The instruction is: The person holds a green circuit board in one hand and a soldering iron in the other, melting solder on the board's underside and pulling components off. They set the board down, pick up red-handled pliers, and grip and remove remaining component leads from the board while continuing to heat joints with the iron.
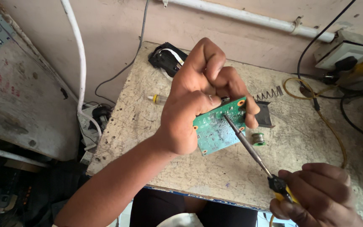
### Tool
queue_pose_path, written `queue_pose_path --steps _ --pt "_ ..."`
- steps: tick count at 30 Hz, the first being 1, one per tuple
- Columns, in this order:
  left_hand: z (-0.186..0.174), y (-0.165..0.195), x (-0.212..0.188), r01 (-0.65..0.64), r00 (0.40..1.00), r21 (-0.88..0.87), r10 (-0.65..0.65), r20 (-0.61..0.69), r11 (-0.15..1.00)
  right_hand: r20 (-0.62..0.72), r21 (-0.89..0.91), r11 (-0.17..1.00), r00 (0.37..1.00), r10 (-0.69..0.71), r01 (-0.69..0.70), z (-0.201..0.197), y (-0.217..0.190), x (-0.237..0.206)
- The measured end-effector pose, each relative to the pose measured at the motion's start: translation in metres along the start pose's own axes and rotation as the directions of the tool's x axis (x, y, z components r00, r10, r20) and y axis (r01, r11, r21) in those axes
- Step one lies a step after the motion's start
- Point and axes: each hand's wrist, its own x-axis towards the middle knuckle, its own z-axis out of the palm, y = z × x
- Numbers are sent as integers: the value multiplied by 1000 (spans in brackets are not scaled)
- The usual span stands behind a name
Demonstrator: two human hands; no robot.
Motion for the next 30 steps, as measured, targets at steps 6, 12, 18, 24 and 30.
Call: queue_pose_path --steps 6,12,18,24,30 --pt "3 0 1 6 1000 43 -6 -1 999 -6 9 1000 1000 2 -2 1 1 -3" --pt "4 2 -1 18 1000 56 -17 -12 998 -3 -1 993 993 118 -118 2 -5 -4" --pt "8 3 0 -41 999 159 38 21 986 -72 65 983 983 -166 171 6 23 3" --pt "13 6 -1 -22 999 277 28 -19 961 -179 168 973 976 -128 158 16 29 6" --pt "16 9 -1 -67 998 344 57 40 937 -202 259 958 977 -68 120 18 34 11"
